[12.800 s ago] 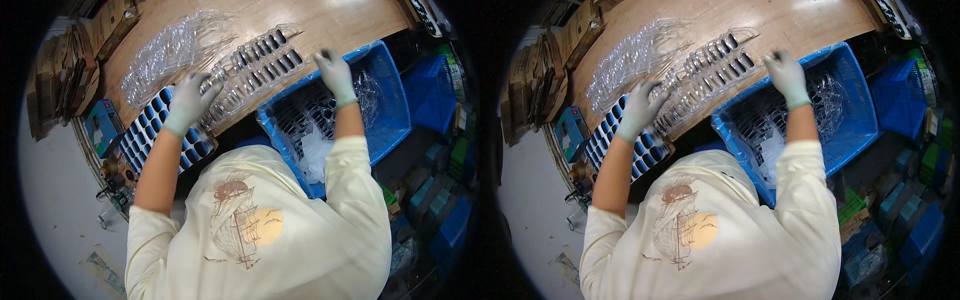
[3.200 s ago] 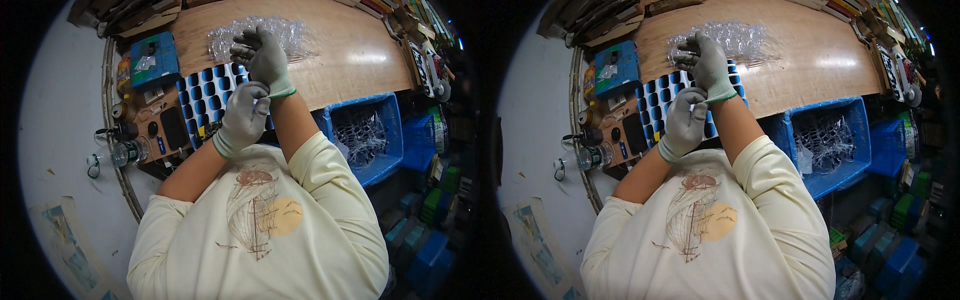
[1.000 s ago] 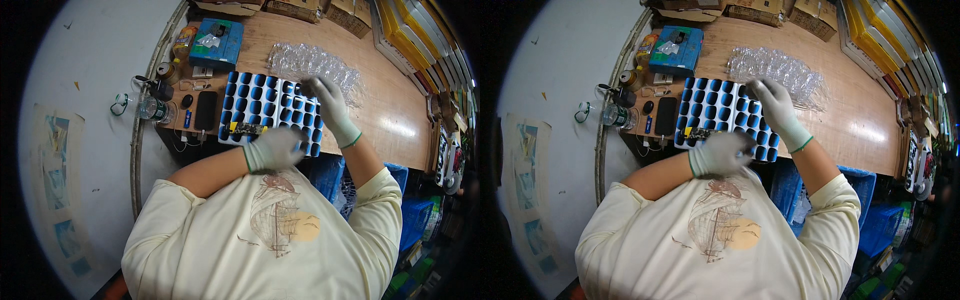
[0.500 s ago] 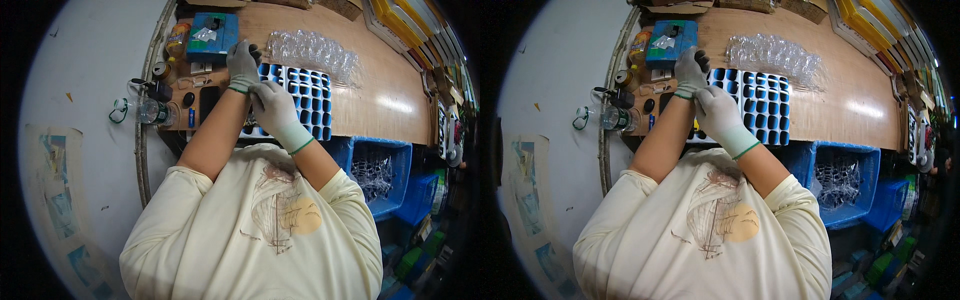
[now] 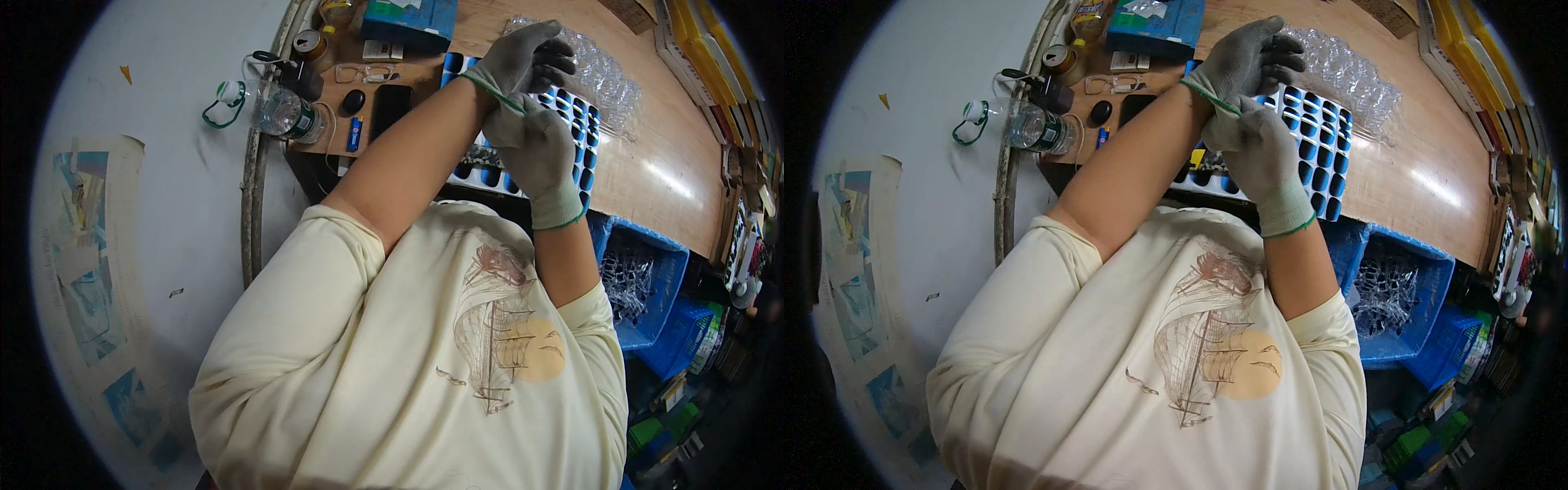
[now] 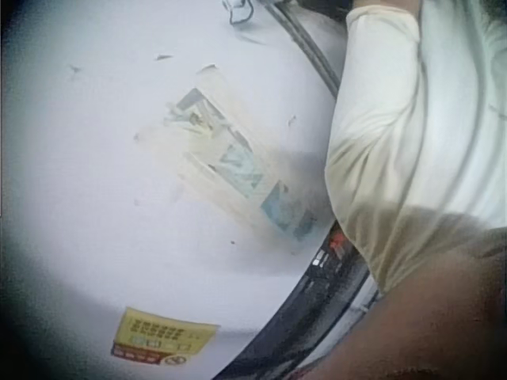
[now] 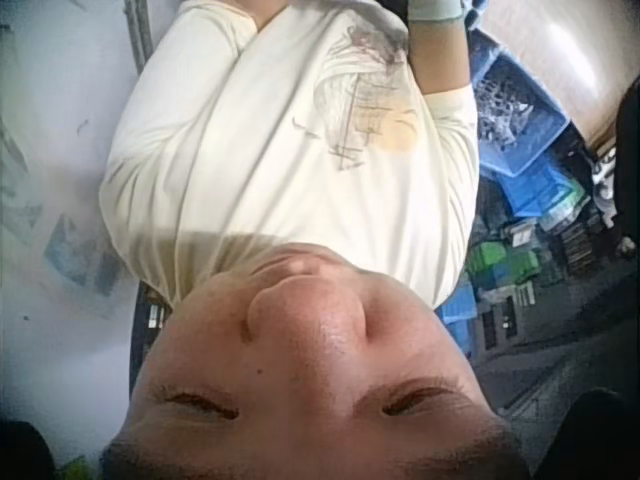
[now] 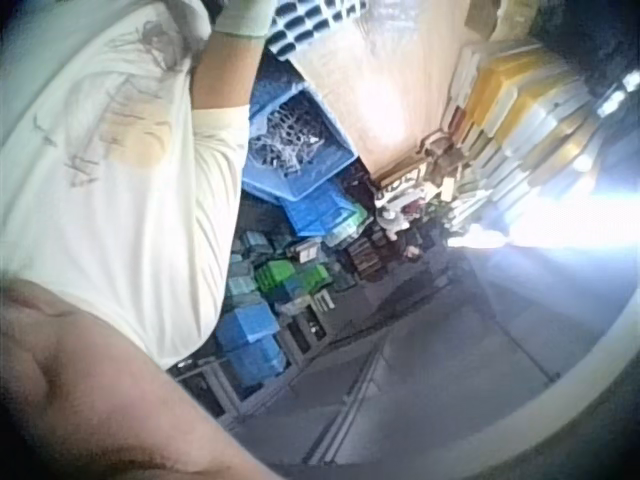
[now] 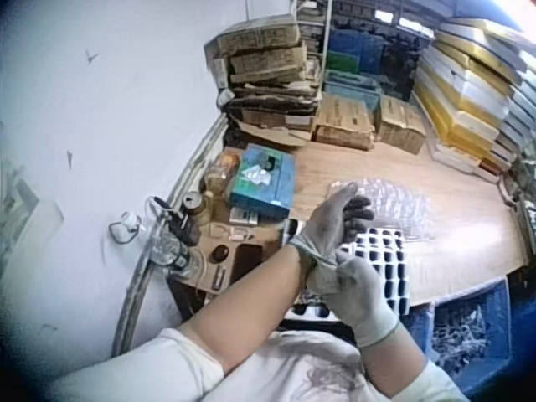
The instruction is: The person places small black cylindrical objects into a white foam tray, then wraps the tray in bubble wrap and places it into a blue bin. The person repeats this process with additional objects and trays.
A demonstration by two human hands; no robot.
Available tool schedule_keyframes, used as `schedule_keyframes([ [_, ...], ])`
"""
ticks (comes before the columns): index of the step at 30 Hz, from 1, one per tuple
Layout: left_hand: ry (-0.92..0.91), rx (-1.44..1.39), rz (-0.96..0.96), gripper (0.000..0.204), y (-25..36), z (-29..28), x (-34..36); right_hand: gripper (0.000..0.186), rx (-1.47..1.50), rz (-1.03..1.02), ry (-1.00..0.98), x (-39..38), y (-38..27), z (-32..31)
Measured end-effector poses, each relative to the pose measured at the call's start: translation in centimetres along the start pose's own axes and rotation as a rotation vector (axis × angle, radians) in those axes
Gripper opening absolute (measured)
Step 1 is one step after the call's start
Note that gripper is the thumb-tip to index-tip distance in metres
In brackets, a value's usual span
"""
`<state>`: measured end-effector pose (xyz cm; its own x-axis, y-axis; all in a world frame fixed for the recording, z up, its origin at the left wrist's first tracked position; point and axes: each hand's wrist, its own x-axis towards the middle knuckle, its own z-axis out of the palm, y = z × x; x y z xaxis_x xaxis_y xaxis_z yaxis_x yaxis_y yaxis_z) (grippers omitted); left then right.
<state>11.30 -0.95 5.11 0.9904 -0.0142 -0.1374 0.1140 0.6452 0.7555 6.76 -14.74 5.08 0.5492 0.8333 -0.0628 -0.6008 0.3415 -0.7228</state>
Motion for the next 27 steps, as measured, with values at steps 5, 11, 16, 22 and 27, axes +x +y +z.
schedule_keyframes([
  [5, 0.149, 0.752, 0.618, 0.057, -0.2, -1.1, 1.2, 0.009, -0.888, 0.004, 0.31, 0.0, -1.4, 4.8],
  [11, 0.267, 1.209, 0.929, 0.049, -1.1, 0.0, 2.6, 0.014, -1.787, -0.757, 0.372, 1.9, -2.6, 4.7],
  [16, 0.114, 1.381, 0.552, 0.045, -1.5, 2.2, 1.7, 0.022, -2.2, -0.346, 0.6, 2.7, -3.4, 4.9],
  [22, -0.364, 0.398, 0.245, 0.037, -0.9, -0.8, -0.8, 0.026, -2.177, -0.39, 0.07, 0.5, -0.8, 7.7],
  [27, -0.144, -0.222, 0.152, 0.043, 1.7, -1.6, 0.7, 0.062, -1.482, -0.485, 0.378, -0.2, 0.9, 5.3],
])
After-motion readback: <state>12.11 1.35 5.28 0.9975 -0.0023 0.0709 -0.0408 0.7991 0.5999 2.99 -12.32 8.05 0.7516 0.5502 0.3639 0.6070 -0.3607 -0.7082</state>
